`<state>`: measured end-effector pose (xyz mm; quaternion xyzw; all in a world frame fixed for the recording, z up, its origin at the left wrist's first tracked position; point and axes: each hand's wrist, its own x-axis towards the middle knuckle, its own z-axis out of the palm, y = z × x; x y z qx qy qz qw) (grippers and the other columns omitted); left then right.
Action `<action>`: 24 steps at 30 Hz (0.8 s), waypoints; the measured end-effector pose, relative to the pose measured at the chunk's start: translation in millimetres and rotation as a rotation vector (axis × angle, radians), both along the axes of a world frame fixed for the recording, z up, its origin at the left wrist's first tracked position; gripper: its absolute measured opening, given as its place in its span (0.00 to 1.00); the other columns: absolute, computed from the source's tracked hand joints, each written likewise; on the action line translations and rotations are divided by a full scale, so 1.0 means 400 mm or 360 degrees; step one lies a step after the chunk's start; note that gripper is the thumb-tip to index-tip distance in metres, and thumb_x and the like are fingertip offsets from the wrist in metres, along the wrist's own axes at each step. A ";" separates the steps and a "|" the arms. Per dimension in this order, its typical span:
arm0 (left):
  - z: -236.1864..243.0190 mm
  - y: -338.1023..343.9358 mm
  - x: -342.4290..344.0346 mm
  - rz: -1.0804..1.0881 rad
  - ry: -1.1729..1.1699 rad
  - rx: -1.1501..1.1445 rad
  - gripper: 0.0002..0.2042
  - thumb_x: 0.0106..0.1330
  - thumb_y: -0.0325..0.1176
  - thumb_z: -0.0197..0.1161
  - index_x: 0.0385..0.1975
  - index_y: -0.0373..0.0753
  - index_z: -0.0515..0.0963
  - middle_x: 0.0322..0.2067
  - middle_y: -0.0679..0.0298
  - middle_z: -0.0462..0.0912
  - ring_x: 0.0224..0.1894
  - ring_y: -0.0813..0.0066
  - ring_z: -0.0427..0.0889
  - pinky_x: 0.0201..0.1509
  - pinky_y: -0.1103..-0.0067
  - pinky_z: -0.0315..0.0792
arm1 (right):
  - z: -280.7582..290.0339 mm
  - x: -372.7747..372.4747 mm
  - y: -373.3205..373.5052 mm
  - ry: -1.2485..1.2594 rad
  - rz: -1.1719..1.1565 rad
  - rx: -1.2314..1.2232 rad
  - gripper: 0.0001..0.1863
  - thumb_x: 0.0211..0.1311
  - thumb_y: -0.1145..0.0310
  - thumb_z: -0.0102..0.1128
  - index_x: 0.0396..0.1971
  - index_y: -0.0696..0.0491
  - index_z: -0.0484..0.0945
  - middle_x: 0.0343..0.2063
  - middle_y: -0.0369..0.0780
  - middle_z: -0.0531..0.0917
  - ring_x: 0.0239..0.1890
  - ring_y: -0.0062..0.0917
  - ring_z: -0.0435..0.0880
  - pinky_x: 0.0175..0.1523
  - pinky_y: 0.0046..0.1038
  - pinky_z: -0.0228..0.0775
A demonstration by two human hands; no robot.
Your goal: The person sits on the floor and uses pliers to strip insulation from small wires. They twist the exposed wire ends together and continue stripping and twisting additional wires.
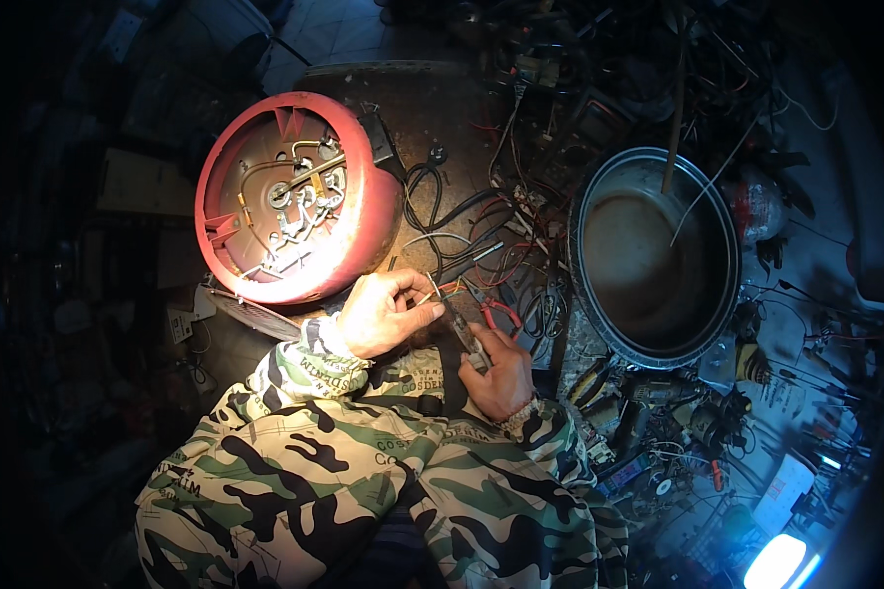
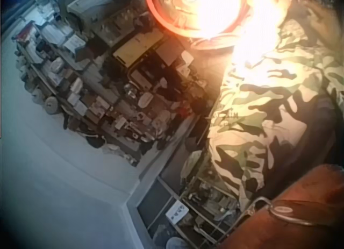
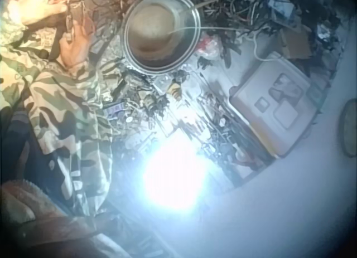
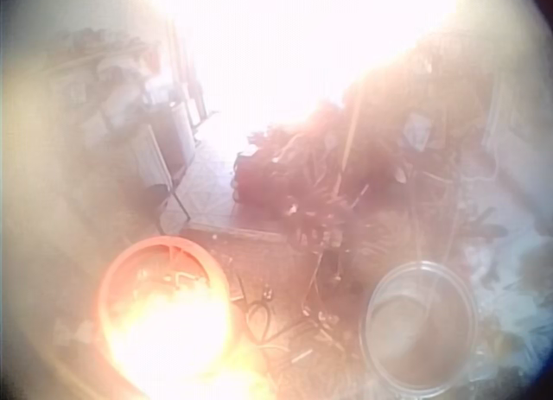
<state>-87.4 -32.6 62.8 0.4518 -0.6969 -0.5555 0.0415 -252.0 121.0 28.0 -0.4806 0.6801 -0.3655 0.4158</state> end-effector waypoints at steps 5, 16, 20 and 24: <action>-0.022 0.002 0.009 -0.0001 0.0197 0.0195 0.13 0.60 0.36 0.68 0.38 0.32 0.81 0.27 0.61 0.85 0.23 0.77 0.79 0.31 0.79 0.74 | 0.002 0.000 -0.001 0.0016 0.0016 0.0010 0.23 0.51 0.75 0.64 0.49 0.65 0.76 0.37 0.53 0.82 0.37 0.44 0.85 0.41 0.34 0.76; -0.031 0.001 0.017 0.0109 0.0384 0.0530 0.08 0.68 0.29 0.57 0.29 0.32 0.80 0.18 0.69 0.78 0.16 0.86 0.71 0.20 0.83 0.65 | 0.006 -0.014 -0.002 0.0400 0.0121 -0.0237 0.34 0.46 0.76 0.67 0.58 0.64 0.70 0.46 0.55 0.76 0.47 0.51 0.79 0.51 0.41 0.74; -0.023 -0.006 0.014 0.0021 0.0324 0.0457 0.09 0.68 0.29 0.58 0.28 0.32 0.80 0.16 0.68 0.76 0.18 0.85 0.70 0.22 0.82 0.64 | -0.005 -0.024 0.005 0.0444 0.0137 -0.0261 0.38 0.41 0.76 0.69 0.58 0.65 0.69 0.46 0.56 0.75 0.47 0.53 0.78 0.52 0.43 0.73; -0.025 -0.007 0.024 -0.0007 0.0291 0.0360 0.09 0.67 0.31 0.59 0.27 0.32 0.80 0.17 0.67 0.77 0.20 0.84 0.69 0.25 0.80 0.65 | -0.001 -0.023 0.003 0.0441 0.0158 -0.0248 0.39 0.40 0.77 0.70 0.58 0.65 0.69 0.45 0.56 0.75 0.46 0.53 0.78 0.51 0.43 0.74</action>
